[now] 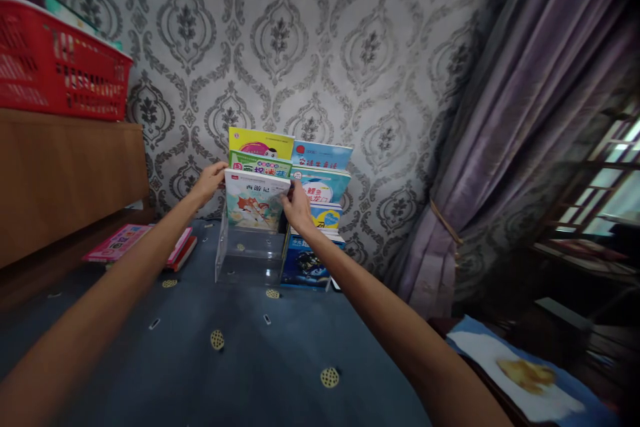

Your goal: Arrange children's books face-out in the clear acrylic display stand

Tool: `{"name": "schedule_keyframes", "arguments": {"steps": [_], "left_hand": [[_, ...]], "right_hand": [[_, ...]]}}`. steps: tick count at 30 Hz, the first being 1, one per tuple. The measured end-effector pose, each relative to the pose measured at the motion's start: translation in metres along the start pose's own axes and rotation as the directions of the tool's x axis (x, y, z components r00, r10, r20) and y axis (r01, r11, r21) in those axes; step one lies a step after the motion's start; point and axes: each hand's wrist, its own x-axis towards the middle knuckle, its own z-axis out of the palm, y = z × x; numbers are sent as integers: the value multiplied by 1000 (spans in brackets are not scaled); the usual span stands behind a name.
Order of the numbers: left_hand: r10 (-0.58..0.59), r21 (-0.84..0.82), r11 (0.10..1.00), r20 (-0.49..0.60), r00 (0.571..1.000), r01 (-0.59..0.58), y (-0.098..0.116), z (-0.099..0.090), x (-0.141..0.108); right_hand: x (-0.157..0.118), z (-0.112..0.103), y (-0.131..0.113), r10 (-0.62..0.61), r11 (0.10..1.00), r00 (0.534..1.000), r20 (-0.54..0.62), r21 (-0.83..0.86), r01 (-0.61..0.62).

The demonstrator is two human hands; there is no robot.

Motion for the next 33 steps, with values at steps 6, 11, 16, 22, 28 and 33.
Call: {"name": "schedule_keyframes", "arguments": {"steps": [6, 11, 16, 22, 28, 33], "left_hand": [[-27, -48, 998, 88, 996, 31, -2, -10, -24], [18, -47, 999, 212, 977, -9, -9, -11, -29], [9, 100, 995, 61, 998, -15, -19, 1, -9], [-21, 184, 983, -19, 1000, 25, -26, 9, 10], [34, 359, 933, -50, 998, -13, -33, 10, -2], [69, 463, 886, -50, 996, -38, -41, 13, -24]], "right_hand": [[-2, -3, -9, 18, 999, 1000, -11, 34, -18], [1, -6, -8, 47, 998, 998, 37, -54, -45], [12, -6, -11, 39, 969, 999, 20, -247, -33], [31, 0, -15, 82, 954, 997, -8, -288, -81], [18, 0, -8, 21, 962, 1000, -16, -272, -25], [1, -2, -2, -92, 978, 994, -51, -194, 80]]}}
